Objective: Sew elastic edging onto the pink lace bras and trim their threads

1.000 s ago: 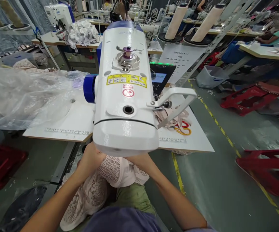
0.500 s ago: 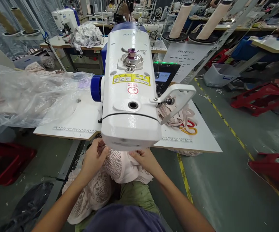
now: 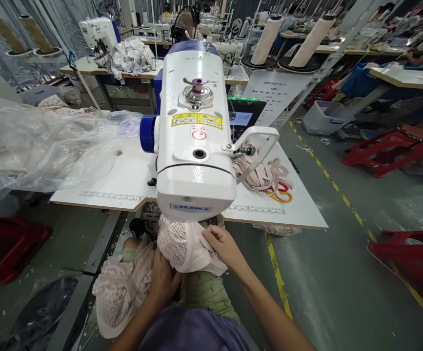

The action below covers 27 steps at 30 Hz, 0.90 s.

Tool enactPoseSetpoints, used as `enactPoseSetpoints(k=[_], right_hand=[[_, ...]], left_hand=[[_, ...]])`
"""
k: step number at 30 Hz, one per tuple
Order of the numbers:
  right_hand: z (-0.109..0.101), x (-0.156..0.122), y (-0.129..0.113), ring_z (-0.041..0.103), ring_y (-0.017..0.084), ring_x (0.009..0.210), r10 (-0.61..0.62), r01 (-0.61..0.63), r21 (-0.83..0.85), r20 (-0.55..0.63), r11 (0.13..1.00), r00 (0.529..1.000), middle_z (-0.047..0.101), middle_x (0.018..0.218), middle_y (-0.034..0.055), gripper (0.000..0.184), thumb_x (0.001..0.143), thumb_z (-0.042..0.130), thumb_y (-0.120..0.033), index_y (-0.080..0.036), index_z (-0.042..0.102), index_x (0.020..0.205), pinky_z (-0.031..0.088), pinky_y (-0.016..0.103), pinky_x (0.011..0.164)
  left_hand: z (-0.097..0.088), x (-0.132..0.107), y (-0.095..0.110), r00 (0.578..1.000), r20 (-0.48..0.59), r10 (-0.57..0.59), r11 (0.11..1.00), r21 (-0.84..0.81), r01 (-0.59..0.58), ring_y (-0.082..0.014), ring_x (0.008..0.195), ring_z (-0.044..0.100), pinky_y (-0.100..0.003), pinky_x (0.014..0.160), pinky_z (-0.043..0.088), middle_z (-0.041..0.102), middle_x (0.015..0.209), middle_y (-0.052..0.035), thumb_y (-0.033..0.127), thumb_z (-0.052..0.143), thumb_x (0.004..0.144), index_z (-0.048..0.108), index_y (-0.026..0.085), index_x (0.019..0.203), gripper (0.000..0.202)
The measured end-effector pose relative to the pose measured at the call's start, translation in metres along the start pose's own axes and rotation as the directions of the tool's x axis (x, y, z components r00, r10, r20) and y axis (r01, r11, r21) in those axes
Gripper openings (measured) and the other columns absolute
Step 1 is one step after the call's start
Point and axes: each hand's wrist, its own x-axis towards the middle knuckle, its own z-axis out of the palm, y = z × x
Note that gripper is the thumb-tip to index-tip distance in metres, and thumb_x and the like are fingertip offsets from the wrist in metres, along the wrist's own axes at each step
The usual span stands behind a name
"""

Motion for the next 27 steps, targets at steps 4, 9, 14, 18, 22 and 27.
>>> enactPoseSetpoints(k=[4, 9, 14, 18, 22, 27], right_hand=[[-0.012, -0.012, 0.002, 0.036, 0.013, 0.056, -0.043, 0.041, -0.121, -0.010, 0.992, 0.999, 0.036, 0.060, -0.0040, 0.049, 0.092, 0.049, -0.060, -0.021, 0.040, 0.063, 0.029, 0.026, 0.055], [-0.070, -0.040, 0.032, 0.037, 0.014, 0.056, 0.047, -0.082, -0.393, -0.096, 0.916, 0.994, 0.035, 0.058, -0.0037, 0.049, 0.091, 0.048, -0.058, -0.022, 0.035, 0.061, 0.028, 0.027, 0.053], [-0.123, -0.054, 0.085, 0.045, 0.017, 0.054, 0.159, -0.390, -0.712, -0.371, 0.583, 0.915, 0.044, 0.055, -0.0014, 0.041, 0.090, 0.043, -0.051, -0.023, 0.039, 0.060, 0.030, 0.029, 0.053], [-0.115, -0.045, 0.110, 0.062, 0.026, 0.073, 0.186, -0.404, -0.765, -0.360, 0.502, 0.914, 0.067, 0.079, 0.0106, 0.021, 0.082, 0.053, -0.040, -0.020, 0.060, 0.079, 0.044, 0.035, 0.064], [-0.056, -0.020, 0.116, 0.053, 0.033, 0.123, -0.107, -0.049, -0.788, -0.144, 0.614, 0.984, 0.059, 0.128, 0.0210, 0.048, 0.092, 0.046, -0.048, -0.014, 0.054, 0.126, 0.043, 0.046, 0.100], [0.013, 0.009, 0.130, 0.053, 0.037, 0.123, -0.129, 0.137, -0.796, 0.074, 0.590, 0.989, 0.053, 0.137, 0.0232, 0.054, 0.097, 0.040, -0.054, -0.015, 0.050, 0.133, 0.044, 0.048, 0.098]], left_hand=[[-0.008, 0.011, -0.035, 0.997, 0.063, 0.044, 0.999, 0.002, -0.044, -0.0338, 0.136, 0.046, -0.052, 0.107, 0.045, 0.047, 0.147, -0.0180, 0.009, 0.050, 0.083, 0.043, 0.021, 0.144, 0.063], [-0.056, 0.031, -0.049, 0.990, 0.027, 0.139, 0.979, 0.150, -0.142, -0.0308, 0.138, 0.046, -0.053, 0.112, 0.039, 0.055, 0.143, -0.0143, 0.000, 0.045, 0.077, 0.059, 0.019, 0.131, 0.058], [-0.019, 0.036, -0.010, 0.959, 0.155, 0.236, 0.921, 0.278, -0.272, -0.0306, 0.147, 0.032, -0.057, 0.120, 0.023, 0.048, 0.151, -0.0130, 0.000, 0.045, 0.084, 0.057, 0.021, 0.135, 0.056], [0.012, 0.019, 0.000, 0.942, 0.300, 0.149, 0.960, 0.186, -0.210, -0.0309, 0.143, 0.038, -0.052, 0.117, 0.032, 0.044, 0.152, -0.0148, 0.009, 0.055, 0.083, 0.055, 0.020, 0.135, 0.053], [-0.030, -0.015, -0.036, 0.976, 0.177, -0.124, 0.958, 0.277, 0.071, -0.0246, 0.129, 0.050, -0.039, 0.107, 0.044, 0.055, 0.139, -0.0130, 0.026, 0.053, 0.091, 0.056, 0.020, 0.127, 0.036], [-0.114, -0.083, -0.077, 0.810, -0.078, -0.582, 0.690, 0.480, 0.542, -0.0321, 0.095, 0.061, -0.042, 0.081, 0.047, 0.063, 0.092, -0.0156, 0.047, 0.042, 0.095, 0.060, 0.015, 0.093, 0.037]])
